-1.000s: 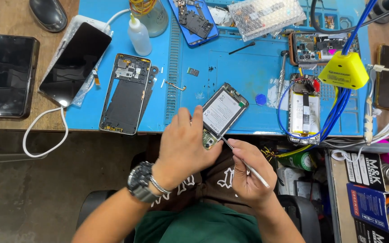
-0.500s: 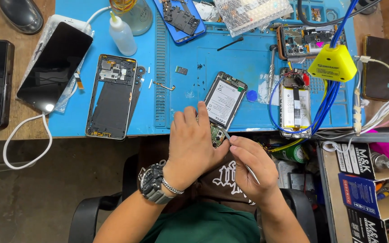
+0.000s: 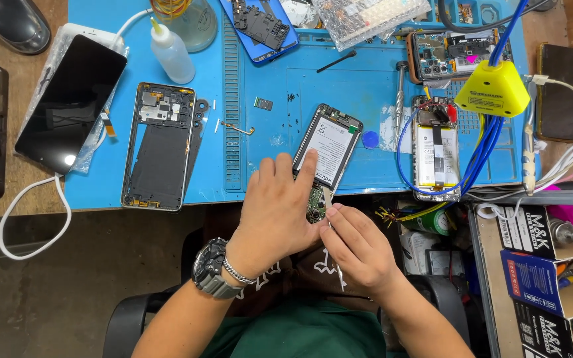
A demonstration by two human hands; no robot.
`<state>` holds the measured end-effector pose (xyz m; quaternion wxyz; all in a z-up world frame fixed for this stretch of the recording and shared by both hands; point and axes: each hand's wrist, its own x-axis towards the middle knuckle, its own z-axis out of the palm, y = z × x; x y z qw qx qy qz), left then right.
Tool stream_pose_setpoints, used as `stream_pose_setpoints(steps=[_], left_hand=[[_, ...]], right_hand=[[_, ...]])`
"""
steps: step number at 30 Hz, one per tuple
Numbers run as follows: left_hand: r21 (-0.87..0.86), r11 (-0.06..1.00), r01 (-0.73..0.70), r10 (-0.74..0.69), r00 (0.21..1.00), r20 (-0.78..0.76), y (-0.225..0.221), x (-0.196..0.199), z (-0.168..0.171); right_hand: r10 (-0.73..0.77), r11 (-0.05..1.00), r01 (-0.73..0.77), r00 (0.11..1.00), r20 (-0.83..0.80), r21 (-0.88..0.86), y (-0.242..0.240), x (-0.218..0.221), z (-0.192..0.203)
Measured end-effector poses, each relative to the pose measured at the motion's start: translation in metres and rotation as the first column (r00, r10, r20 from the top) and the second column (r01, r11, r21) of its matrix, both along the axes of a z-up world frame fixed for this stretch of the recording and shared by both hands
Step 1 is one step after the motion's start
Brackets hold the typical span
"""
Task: The person uses a metal prying tool to separate the back cover from a smartphone frame. They then pick up the phone's internal chassis, which contains the battery and motherboard, and use the tool to pry and disconnect the battery connector from the logic board.
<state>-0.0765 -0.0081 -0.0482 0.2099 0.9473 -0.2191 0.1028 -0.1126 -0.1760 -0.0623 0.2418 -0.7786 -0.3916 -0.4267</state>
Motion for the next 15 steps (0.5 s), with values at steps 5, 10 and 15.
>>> stream_pose_setpoints(steps=[5,10,15], left_hand=[[0.001,1.0,0.025,-0.025,1.0,0.018,0.002,0.004,0.003],[0.009,0.998,0.057,-0.057,0.998,0.005,0.002,0.006,0.012],[0.043,0.997,0.067,-0.066,0.997,-0.028,0.002,0.005,0.017]], right_hand=[[-0.017,1.0,0.017,1.0,0.012,0.023,-0.015,-0.005,-0.03],[-0.018,1.0,0.016,0.997,0.076,0.023,-0.022,-0.002,-0.047],[-0.006,0.999,0.003,0.997,0.077,0.05,-0.029,0.0,-0.061]])
